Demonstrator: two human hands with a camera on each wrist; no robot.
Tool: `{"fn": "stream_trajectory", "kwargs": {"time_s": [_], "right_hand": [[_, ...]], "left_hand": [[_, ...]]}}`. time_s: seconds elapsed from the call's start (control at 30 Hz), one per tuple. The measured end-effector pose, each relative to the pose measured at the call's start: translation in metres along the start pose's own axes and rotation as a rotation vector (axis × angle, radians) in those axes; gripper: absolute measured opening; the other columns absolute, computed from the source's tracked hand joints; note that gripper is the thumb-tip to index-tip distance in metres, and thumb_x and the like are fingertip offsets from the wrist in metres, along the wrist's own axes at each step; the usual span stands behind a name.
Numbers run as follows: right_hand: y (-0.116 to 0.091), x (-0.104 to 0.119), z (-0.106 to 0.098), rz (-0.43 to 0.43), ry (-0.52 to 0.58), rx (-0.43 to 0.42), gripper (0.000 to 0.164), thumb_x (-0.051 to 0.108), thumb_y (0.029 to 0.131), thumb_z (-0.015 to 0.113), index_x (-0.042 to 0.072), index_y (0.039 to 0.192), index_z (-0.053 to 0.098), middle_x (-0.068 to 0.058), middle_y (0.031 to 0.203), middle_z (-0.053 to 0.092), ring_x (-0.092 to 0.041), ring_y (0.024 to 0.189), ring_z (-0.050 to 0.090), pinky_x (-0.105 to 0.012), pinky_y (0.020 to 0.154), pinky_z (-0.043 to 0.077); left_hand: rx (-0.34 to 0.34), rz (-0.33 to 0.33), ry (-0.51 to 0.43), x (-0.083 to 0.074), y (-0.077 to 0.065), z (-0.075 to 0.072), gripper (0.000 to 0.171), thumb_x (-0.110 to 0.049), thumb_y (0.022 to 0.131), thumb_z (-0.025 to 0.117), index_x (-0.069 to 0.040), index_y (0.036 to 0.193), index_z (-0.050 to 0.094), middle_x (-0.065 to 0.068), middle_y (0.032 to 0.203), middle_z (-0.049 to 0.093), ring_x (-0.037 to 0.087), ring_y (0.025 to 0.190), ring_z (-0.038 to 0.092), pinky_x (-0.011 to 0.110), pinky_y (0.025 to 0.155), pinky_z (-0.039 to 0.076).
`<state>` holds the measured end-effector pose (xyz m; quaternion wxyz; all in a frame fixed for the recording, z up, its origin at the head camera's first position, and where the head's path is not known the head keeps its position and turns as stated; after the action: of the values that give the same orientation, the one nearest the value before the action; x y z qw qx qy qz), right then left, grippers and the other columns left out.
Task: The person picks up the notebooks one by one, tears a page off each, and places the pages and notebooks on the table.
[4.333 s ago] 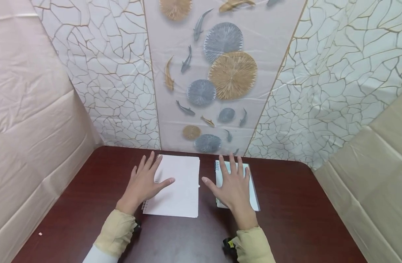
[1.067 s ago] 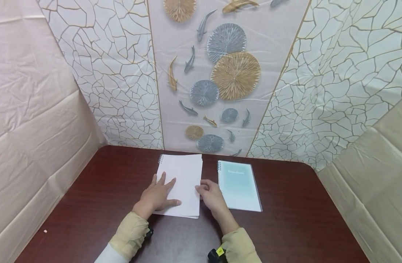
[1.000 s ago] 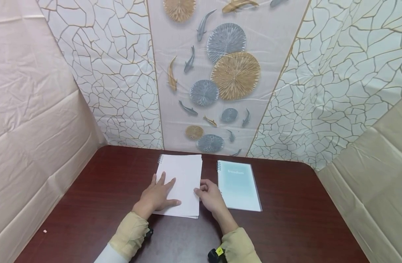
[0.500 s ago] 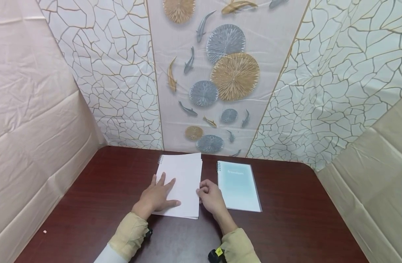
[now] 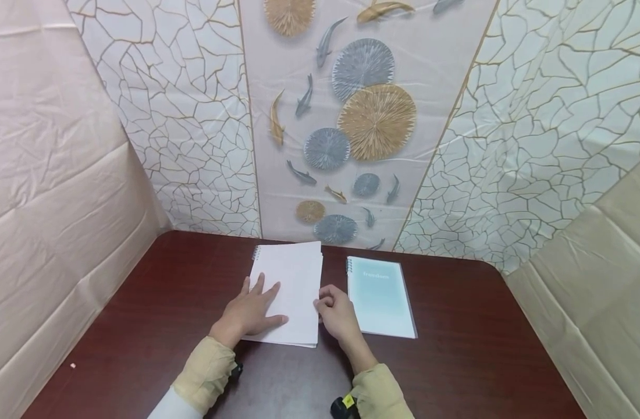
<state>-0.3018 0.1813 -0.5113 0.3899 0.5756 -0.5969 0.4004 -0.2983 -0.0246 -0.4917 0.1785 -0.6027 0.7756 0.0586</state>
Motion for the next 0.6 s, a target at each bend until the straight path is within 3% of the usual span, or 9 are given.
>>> {"fn": "stream_trajectory", "kwargs": {"time_s": [0.6], "right_hand": [[0.0006,-0.0001,-0.0011,0.022,0.06,-0.015,0.014,0.006,0.1,0.063,0.001,0.113,0.066,-0.012,0.078,0.069,-0.021,0.069,0.061,-0.033,0.064,0.055]], "left_hand": [[-0.003,0.034,-0.05,-0.001,0.0027,-0.0015,0.087,-0.063,0.089,0.067,-0.016,0.157,0.039,0.028,0.165,0.018,0.057,0.146,0.01,0.069,0.111,0.035]]}}
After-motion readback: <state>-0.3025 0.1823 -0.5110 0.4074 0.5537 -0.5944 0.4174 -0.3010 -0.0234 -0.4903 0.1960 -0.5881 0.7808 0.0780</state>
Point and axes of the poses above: each hand's wrist, its own y-axis towards the middle knuckle, its own z-axis out of the palm, x = y × z, the point moved 7 cm from there along y, towards the middle knuckle
